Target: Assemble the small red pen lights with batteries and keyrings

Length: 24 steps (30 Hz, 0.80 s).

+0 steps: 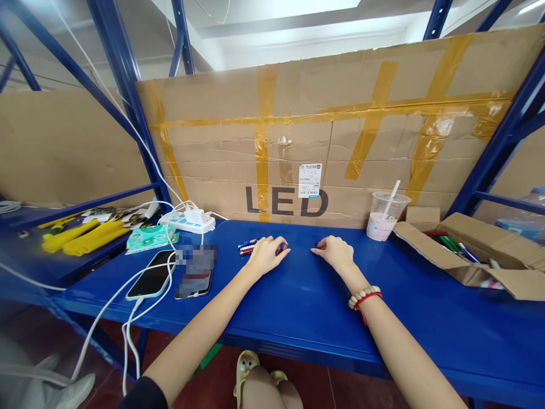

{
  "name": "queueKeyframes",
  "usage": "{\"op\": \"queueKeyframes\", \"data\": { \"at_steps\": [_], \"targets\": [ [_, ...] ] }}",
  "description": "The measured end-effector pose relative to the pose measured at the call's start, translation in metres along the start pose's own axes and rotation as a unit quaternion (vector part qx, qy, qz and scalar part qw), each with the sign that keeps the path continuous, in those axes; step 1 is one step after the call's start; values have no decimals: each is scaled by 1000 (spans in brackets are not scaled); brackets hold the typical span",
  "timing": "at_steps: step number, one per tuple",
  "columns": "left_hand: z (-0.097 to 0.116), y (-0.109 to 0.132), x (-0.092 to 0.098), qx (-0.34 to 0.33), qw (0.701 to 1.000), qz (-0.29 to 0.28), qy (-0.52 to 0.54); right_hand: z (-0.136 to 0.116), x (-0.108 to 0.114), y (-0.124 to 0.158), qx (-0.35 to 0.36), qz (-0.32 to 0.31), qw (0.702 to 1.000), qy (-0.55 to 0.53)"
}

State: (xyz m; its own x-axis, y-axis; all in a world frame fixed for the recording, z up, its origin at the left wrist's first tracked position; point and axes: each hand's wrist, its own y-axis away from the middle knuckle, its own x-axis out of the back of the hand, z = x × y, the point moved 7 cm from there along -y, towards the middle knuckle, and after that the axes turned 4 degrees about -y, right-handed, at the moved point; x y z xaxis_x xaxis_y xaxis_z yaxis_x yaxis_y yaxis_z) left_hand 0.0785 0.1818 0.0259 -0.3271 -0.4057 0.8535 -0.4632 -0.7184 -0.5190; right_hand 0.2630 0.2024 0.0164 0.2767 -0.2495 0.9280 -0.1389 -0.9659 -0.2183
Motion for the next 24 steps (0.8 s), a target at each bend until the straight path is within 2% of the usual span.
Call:
{"op": "queueKeyframes", "data": {
  "at_steps": [7,12,24],
  "targets": [
    [0,1,-1,6,1000,-3,-1,-1,-4,2,-20,-23,1000,1],
    [2,0,-2,-2,1000,-9,0,-3,-3,0,-30,2,998,-57],
    [2,2,-3,-2,1000,-16,-5,-9,2,1,26,29,993,-109]
  ]
}}
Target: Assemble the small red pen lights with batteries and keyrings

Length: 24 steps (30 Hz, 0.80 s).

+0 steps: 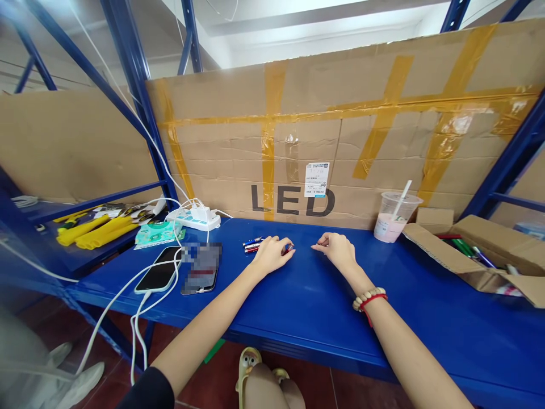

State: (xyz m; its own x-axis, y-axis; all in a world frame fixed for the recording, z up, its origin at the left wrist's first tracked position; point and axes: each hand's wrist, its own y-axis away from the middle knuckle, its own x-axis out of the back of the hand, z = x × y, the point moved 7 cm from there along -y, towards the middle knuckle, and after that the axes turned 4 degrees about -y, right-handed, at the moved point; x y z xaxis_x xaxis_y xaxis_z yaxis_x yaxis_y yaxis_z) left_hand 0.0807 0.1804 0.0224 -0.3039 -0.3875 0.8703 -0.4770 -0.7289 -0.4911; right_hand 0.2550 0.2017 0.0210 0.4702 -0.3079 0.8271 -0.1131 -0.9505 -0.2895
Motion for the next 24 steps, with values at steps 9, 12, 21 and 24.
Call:
{"op": "queueKeyframes", "data": {
  "at_steps": [9,12,21,24],
  "targets": [
    [-2,-2,2,-23,998,38,44,-17,-1,0,103,15,978,-178],
    [-2,-2,1,-22,999,32,31,-37,-4,5,168,-11,954,-249],
    [-1,-4,1,-33,999,36,2,-48,-1,10,218,3,930,-295],
    [1,-4,0,-45,999,24,-15,-45,-2,9,195,-5,933,-303]
  ]
}}
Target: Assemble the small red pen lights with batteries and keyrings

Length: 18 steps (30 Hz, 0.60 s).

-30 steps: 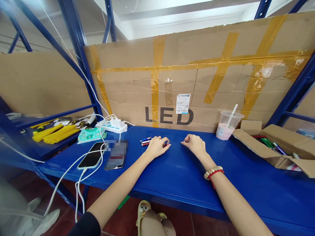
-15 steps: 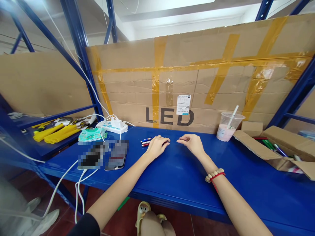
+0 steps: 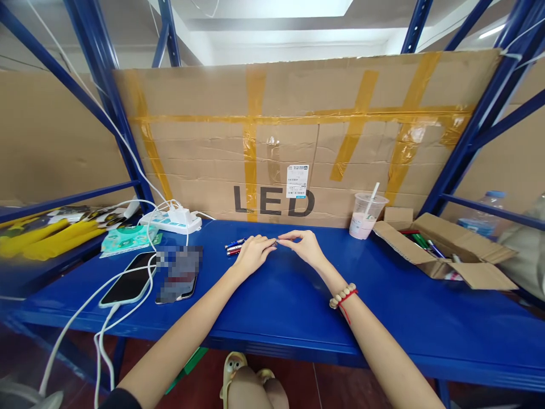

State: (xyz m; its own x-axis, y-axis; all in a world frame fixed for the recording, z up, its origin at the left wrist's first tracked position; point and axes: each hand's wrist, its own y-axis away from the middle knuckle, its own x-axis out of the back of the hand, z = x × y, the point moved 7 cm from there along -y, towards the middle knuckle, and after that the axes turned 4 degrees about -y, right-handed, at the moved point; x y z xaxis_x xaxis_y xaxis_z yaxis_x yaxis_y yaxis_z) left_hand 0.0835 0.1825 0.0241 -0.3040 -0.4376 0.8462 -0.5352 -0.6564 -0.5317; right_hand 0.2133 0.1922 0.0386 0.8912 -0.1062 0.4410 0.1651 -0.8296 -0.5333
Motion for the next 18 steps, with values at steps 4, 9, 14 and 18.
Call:
{"op": "queueKeyframes", "data": {
  "at_steps": [4,9,14,18],
  "targets": [
    [3,1,1,-10,1000,-6,-5,3,-5,1,-40,-35,999,-8],
    [4,2,3,-25,1000,3,10,4,-7,2,-62,-62,996,-21],
    [8,4,6,-57,997,5,54,16,-8,4,-125,-84,988,-45],
    [13,6,9,-69,995,-12,74,24,-12,7,-152,-128,978,-61]
  ]
}}
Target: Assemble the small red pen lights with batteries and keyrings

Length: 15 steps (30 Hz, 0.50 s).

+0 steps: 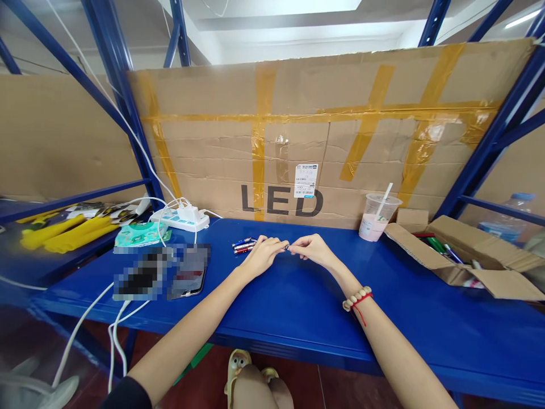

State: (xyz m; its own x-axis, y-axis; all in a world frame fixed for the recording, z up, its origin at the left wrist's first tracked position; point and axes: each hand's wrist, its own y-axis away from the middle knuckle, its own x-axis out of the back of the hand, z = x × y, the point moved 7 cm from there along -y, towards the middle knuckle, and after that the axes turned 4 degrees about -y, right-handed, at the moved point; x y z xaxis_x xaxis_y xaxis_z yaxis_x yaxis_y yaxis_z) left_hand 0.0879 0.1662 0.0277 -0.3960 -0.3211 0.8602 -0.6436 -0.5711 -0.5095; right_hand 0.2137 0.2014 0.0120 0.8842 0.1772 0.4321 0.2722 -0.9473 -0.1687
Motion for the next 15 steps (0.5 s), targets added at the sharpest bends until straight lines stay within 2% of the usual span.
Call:
{"op": "queueKeyframes", "data": {
  "at_steps": [7,15],
  "targets": [
    [3,1,-1,-14,1000,-21,-9,-1,-15,4,17,-108,994,-25],
    [7,2,-4,-14,999,-41,-18,-10,-22,12,20,-136,990,15]
  ]
}}
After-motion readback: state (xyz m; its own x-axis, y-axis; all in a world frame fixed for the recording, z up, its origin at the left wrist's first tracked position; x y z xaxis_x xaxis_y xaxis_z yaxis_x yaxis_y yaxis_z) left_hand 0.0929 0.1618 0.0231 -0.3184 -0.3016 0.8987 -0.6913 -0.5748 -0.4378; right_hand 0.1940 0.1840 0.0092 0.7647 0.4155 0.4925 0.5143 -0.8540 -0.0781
